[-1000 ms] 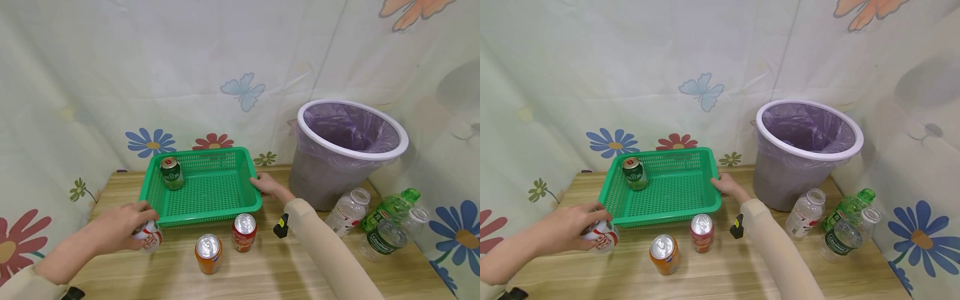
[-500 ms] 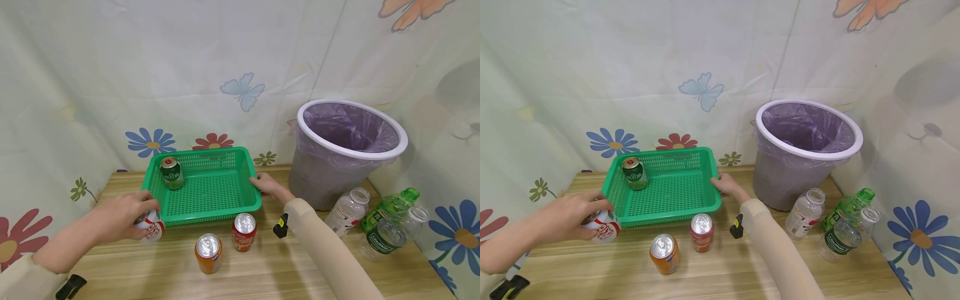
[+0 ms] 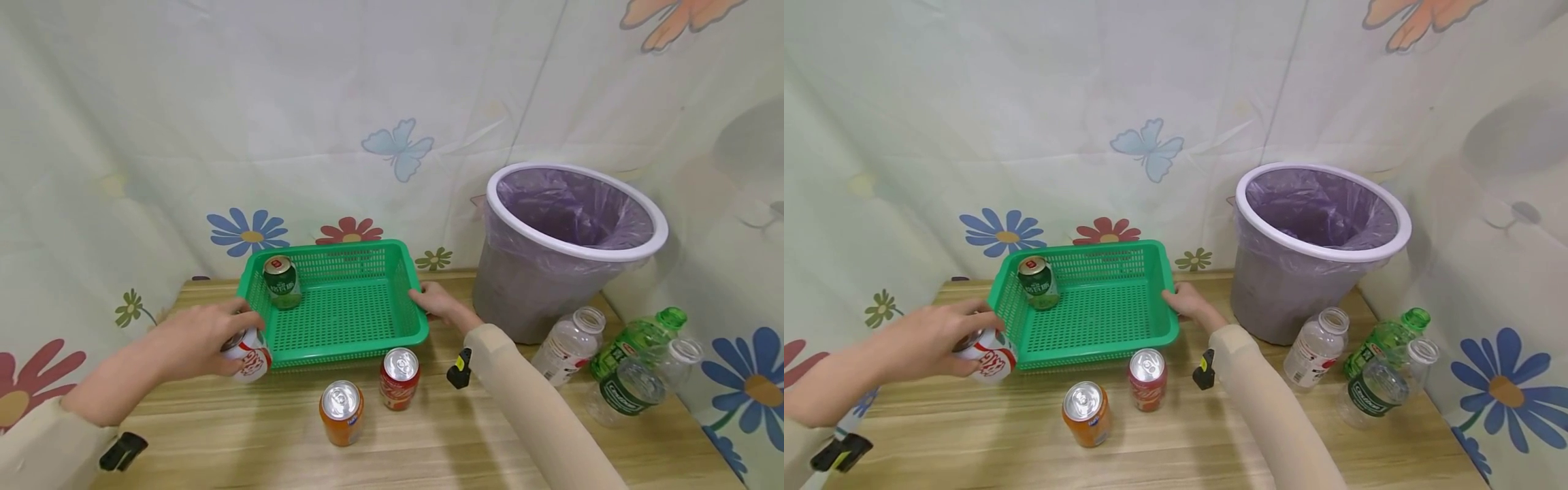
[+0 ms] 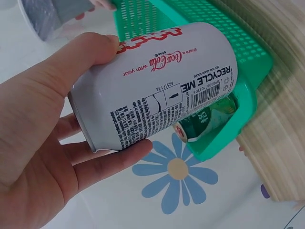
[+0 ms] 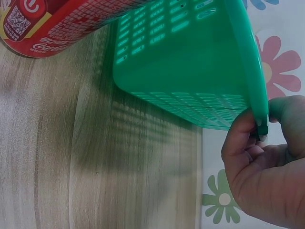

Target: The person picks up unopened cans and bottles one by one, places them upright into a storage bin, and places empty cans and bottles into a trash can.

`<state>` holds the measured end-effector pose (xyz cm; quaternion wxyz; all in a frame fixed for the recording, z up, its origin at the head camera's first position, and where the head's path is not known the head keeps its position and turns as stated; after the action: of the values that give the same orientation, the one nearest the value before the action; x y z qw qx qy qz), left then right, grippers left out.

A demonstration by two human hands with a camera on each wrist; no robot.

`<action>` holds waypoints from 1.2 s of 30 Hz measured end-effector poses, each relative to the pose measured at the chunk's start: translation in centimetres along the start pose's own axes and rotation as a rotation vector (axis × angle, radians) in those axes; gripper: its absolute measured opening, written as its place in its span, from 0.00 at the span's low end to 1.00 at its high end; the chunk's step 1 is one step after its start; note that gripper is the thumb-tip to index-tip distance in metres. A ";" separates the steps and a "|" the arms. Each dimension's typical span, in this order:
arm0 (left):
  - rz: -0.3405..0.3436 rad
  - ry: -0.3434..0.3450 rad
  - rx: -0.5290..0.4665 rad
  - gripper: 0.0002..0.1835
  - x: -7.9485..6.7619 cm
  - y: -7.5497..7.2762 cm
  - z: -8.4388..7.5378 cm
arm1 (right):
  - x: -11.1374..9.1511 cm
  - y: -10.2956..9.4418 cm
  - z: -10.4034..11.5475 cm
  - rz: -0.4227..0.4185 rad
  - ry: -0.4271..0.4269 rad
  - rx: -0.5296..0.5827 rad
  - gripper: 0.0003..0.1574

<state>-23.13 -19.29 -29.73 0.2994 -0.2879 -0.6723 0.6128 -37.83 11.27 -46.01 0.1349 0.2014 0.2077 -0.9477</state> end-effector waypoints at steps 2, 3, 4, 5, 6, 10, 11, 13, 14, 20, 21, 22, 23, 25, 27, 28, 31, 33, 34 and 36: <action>-0.003 0.007 0.009 0.22 0.1 -0.1 0.2 | 0.0 0.0 0.0 0.003 0.003 0.004 0.24; -0.002 0.006 0.012 0.22 0.2 -0.1 0.3 | 0.0 0.0 0.0 0.004 0.001 0.003 0.24; -0.001 0.005 0.013 0.22 0.2 -0.1 0.4 | -0.1 0.0 0.1 0.005 0.000 0.001 0.24; 0.000 0.005 0.015 0.23 0.3 -0.1 0.5 | -0.1 0.0 0.1 0.005 -0.001 0.001 0.24; -0.002 0.004 0.018 0.22 0.3 -0.1 0.6 | -0.1 0.0 0.1 0.005 -0.002 0.001 0.24; -0.006 -0.003 0.022 0.22 0.5 0.0 0.8 | -0.1 0.0 0.0 0.003 0.003 0.002 0.24; -0.005 -0.006 0.021 0.21 0.6 0.0 0.8 | -0.1 0.0 0.0 0.001 0.005 0.003 0.24; -0.002 -0.014 0.018 0.21 0.7 0.1 1.0 | 0.0 0.0 0.0 -0.002 0.009 0.003 0.24; -0.002 -0.019 0.018 0.21 0.7 0.1 1.0 | 0.0 0.0 -0.1 -0.002 0.005 0.000 0.24; 0.000 -0.026 0.021 0.21 1.1 0.3 1.3 | 0.0 0.0 0.0 -0.005 0.002 0.001 0.24; -0.001 -0.023 0.021 0.20 1.2 0.4 1.4 | -0.1 0.0 0.0 -0.007 0.004 0.000 0.24; -0.004 -0.019 0.022 0.20 1.3 0.4 1.4 | -0.1 0.0 0.0 -0.008 0.005 -0.001 0.24; -0.006 -0.017 0.026 0.20 1.5 0.5 1.5 | -0.1 0.0 0.0 -0.007 0.006 0.000 0.24; -0.010 -0.013 0.029 0.20 1.7 0.6 1.7 | -0.2 -0.1 0.0 -0.011 0.009 -0.002 0.24; -0.013 -0.011 0.035 0.21 1.9 0.7 1.8 | -0.1 -0.2 0.0 -0.012 0.013 0.002 0.24; -0.013 -0.012 0.038 0.21 2.0 0.7 1.9 | -0.1 -0.2 0.0 -0.011 0.016 0.004 0.24; -0.012 -0.016 0.046 0.21 2.3 0.7 2.1 | 0.0 -0.1 0.0 -0.006 0.017 0.017 0.24; -0.006 -0.019 0.049 0.21 2.5 0.8 2.1 | 0.0 0.0 -0.1 0.000 0.012 0.021 0.24; -0.001 -0.023 0.047 0.21 2.6 0.8 2.2 | 0.0 0.1 -0.1 0.002 0.011 0.022 0.24; 0.008 -0.028 0.045 0.22 2.9 0.9 2.3 | 0.0 0.1 -0.1 0.004 0.010 0.025 0.24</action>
<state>-26.70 -18.52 -30.69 0.2939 -0.2750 -0.6612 0.6330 -37.75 11.22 -46.16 0.1330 0.2083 0.1960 -0.9490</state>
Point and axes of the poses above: each hand's wrist, its own x-axis towards the middle knuckle, its own y-axis out of the palm, z = x × y, the point moved 7 cm from there along x, towards the middle knuckle, and after that the axes turned 7 degrees about y, right-handed, at the moved point
